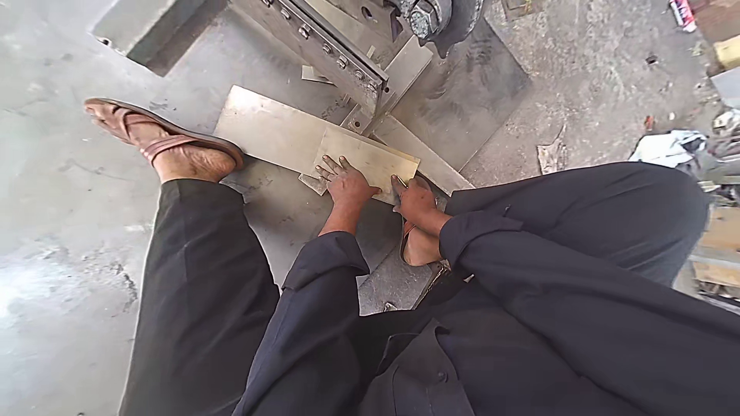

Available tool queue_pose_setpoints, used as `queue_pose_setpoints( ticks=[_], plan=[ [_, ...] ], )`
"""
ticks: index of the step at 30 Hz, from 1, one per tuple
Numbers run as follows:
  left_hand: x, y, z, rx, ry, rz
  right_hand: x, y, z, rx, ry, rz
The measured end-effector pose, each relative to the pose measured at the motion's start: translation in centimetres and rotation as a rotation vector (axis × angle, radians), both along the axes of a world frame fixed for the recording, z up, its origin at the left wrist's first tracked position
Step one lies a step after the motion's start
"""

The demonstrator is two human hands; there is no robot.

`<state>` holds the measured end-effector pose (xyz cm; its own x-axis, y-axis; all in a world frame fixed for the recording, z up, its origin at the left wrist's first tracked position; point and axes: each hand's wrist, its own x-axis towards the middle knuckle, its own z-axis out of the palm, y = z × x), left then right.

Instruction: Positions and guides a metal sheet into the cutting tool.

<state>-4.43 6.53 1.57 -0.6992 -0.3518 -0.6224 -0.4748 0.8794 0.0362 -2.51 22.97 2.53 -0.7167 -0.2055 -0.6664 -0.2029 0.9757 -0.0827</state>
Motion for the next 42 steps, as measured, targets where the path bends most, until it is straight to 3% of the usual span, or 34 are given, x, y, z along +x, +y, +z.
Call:
queue_pose_setpoints(
  ticks=[3, 6, 8, 14, 18, 27, 30, 36, 42],
  plan=[
    [-0.2, 0.0, 0.4, -0.005, -0.015, -0.006, 0.3, 1.3, 1.0, -0.182, 0.041, -0.242],
    [0.1, 0.2, 0.5, 0.012, -0.018, 0.008, 3.1, 1.1, 6.3, -0.329, 0.036, -0.715],
    [0.3, 0.1, 0.6, 0.007, -0.031, 0.001, 4.9, 0.4, 8.9, -0.373, -0.043, -0.908],
    [0.1, -0.1, 0.6, 0.017, -0.019, 0.004, 5.5, 0.5, 6.2, -0.388, -0.147, -0.994],
    [0.1, -0.2, 0.4, 0.034, 0.005, 0.004, 5.4, 0.8, 6.4, -0.458, -0.195, -1.083],
    [0.1, -0.3, 0.4, 0.037, 0.001, -0.001, 4.9, 0.7, 6.4, -0.716, -0.389, -1.506],
    [-0.2, -0.1, 0.5, 0.030, -0.011, 0.001, 5.0, 0.7, 6.5, -0.660, -0.331, -1.377],
    [-0.4, -0.1, 0.5, 0.044, 0.010, -0.013, 4.9, -0.7, 10.1, -0.291, 0.064, -0.565],
    [-1.6, 0.2, 0.3, 0.031, -0.052, 0.004, 3.2, -2.4, 10.6, -0.295, 0.176, -0.246]
  ],
)
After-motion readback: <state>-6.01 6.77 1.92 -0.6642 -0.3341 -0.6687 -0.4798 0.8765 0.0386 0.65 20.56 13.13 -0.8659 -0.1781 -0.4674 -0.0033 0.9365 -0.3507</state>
